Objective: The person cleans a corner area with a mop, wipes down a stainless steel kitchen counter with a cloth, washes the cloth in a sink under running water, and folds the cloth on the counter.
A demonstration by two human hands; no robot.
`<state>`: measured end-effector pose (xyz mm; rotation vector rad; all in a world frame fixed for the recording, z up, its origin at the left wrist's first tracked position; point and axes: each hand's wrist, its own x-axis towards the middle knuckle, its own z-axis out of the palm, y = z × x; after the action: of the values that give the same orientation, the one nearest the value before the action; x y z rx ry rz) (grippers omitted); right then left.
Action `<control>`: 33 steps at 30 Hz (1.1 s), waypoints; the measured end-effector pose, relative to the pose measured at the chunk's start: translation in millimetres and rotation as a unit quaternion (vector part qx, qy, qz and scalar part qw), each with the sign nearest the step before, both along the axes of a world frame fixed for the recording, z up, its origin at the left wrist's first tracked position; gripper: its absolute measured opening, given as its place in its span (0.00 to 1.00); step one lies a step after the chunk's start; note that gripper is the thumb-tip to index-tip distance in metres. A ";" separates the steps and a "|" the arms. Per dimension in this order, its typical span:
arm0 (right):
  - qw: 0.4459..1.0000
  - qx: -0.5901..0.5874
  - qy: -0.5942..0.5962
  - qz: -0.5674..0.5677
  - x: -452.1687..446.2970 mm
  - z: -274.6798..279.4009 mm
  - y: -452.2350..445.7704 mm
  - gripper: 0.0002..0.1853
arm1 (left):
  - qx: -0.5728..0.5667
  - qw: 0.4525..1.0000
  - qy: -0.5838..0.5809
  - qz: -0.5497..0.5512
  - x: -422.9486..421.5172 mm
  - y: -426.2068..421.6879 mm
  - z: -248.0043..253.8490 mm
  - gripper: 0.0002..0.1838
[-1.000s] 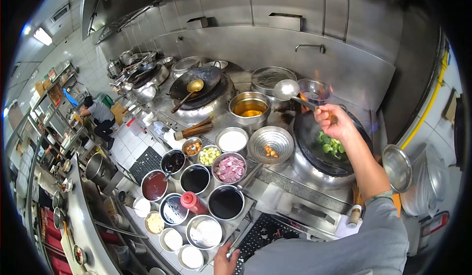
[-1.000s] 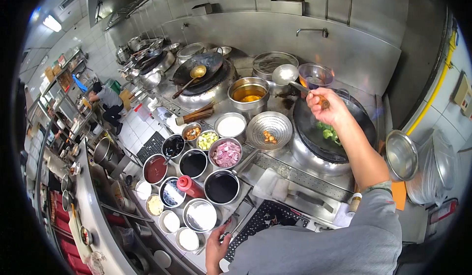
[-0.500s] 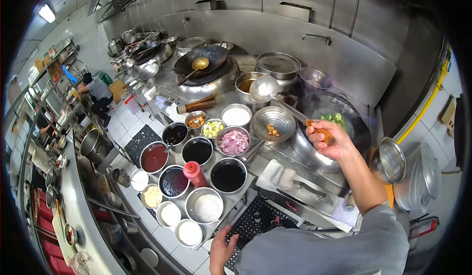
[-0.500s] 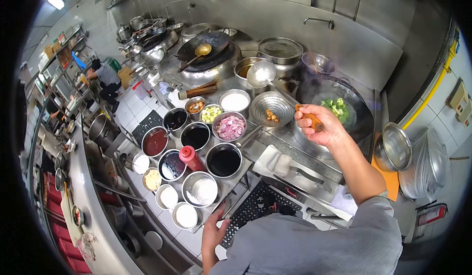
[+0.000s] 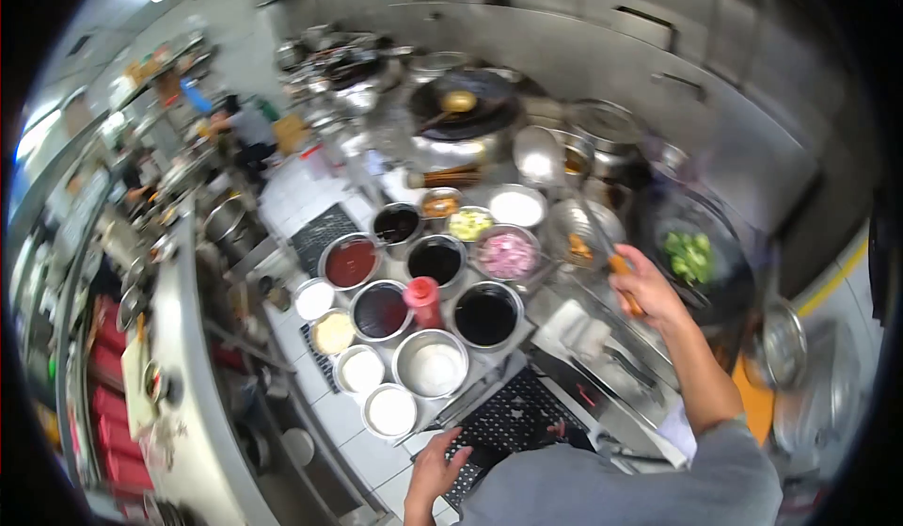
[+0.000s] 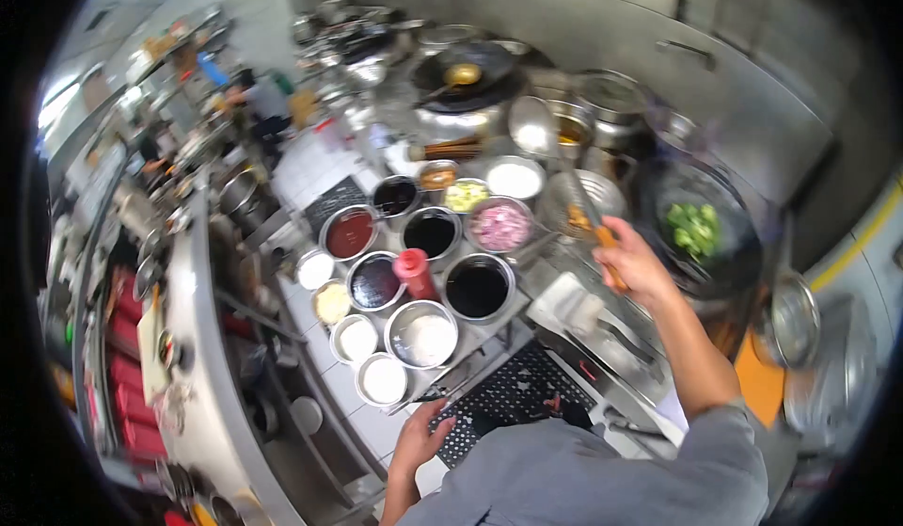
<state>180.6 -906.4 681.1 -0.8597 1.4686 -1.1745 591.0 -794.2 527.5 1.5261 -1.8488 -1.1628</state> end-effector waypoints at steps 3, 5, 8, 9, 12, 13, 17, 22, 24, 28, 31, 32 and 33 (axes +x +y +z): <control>0.992 -0.052 0.107 0.034 -7.5 -23.8 5.8 0.33 | -0.033 0.999 0.002 -0.017 -12.9 -2.1 6.8 0.24; 0.891 -0.189 0.409 0.043 -43.3 -65.0 9.2 0.34 | -0.072 0.996 -0.016 -0.039 -27.9 -4.8 -8.4 0.24; 0.884 -0.237 0.400 0.050 -97.6 -81.6 41.8 0.34 | -0.092 0.993 -0.012 -0.068 -59.1 -3.3 7.2 0.25; 0.871 -0.203 0.446 -0.005 -104.1 -66.6 55.1 0.27 | -0.082 0.993 -0.016 -0.084 -71.3 -3.3 13.0 0.25; 0.700 -0.263 0.661 -0.059 -122.8 -15.3 132.7 0.21 | -0.082 0.986 -0.016 -0.142 -100.1 -7.6 16.3 0.25; 0.694 -0.260 0.664 -0.096 -131.3 -11.2 159.1 0.21 | -0.087 0.983 -0.015 -0.159 -107.8 -8.2 15.8 0.24; 0.629 -0.218 0.740 -0.096 -170.6 23.6 255.0 0.18 | -0.056 0.980 -0.005 -0.190 -146.9 -6.5 3.8 0.25; 0.823 -0.036 0.486 -0.290 -285.1 -114.9 426.8 0.31 | -0.075 0.963 0.030 -0.255 -187.2 -2.1 26.7 0.23; 0.775 0.046 0.558 -0.293 -264.2 -97.5 443.0 0.36 | -0.089 0.957 0.008 -0.276 -204.3 -2.1 33.5 0.22; 0.702 0.190 0.576 -0.373 -224.2 -51.7 446.6 0.37 | -0.114 0.927 -0.009 -0.357 -237.0 -13.0 29.3 0.22; 0.740 0.141 0.560 -0.346 -258.2 -79.4 467.4 0.35 | -0.039 0.931 -0.040 -0.359 -239.9 -1.6 44.2 0.23; 0.798 0.120 0.467 -0.361 -262.8 -84.7 473.6 0.32 | -0.086 0.923 -0.044 -0.372 -238.7 1.8 46.6 0.22; 0.771 0.063 0.554 -0.307 -285.4 -114.5 496.7 0.29 | -0.088 0.919 -0.050 -0.382 -235.5 1.5 49.8 0.22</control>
<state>-104.8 -409.7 566.6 -1.0749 2.9459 -0.9792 355.5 -792.7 577.3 0.7647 -2.6516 -1.1810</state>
